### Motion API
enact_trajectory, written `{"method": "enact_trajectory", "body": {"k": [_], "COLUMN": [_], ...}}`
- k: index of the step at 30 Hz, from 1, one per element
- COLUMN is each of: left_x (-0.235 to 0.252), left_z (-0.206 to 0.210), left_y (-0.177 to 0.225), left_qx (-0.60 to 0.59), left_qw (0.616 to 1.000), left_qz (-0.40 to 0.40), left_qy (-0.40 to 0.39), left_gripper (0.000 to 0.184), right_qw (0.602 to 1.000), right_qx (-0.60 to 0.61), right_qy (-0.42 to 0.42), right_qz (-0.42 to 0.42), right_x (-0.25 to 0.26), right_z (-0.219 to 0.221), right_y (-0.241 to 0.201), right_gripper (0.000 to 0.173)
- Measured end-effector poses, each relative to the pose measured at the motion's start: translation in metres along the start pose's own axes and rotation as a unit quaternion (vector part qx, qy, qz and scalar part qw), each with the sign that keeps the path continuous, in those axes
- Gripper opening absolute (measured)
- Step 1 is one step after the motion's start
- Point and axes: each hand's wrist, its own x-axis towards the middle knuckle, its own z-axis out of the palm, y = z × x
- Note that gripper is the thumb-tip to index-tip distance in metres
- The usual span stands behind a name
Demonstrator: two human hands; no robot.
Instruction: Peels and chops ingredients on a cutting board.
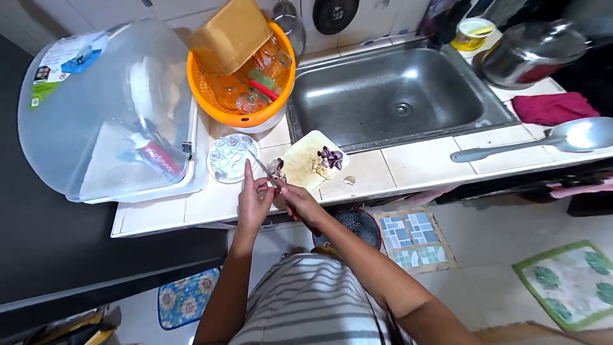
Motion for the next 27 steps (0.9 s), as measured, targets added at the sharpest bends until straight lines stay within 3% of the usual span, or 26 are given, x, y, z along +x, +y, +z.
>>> {"method": "enact_trajectory", "body": {"k": [8, 14, 18, 27], "left_x": [-0.002, -0.005, -0.004, -0.003], "left_z": [-0.002, 0.005, 0.009, 0.004], "left_y": [-0.022, -0.042, -0.042, -0.054], "left_qx": [-0.206, -0.336, -0.39, -0.315], "left_qw": [0.978, 0.94, 0.913, 0.945], "left_qz": [-0.002, -0.03, -0.074, -0.041], "left_qy": [0.02, 0.044, 0.09, 0.074], "left_gripper": [0.029, 0.024, 0.026, 0.024], "right_qw": [0.99, 0.986, 0.993, 0.992], "right_qx": [0.133, 0.158, 0.113, 0.112], "right_qy": [0.036, 0.048, 0.027, 0.044], "right_qz": [0.013, 0.032, -0.004, 0.028], "right_x": [0.009, 0.012, 0.007, 0.013], "right_z": [-0.003, 0.001, 0.005, -0.002], "right_y": [0.012, 0.012, 0.011, 0.018], "right_gripper": [0.034, 0.035, 0.036, 0.036]}}
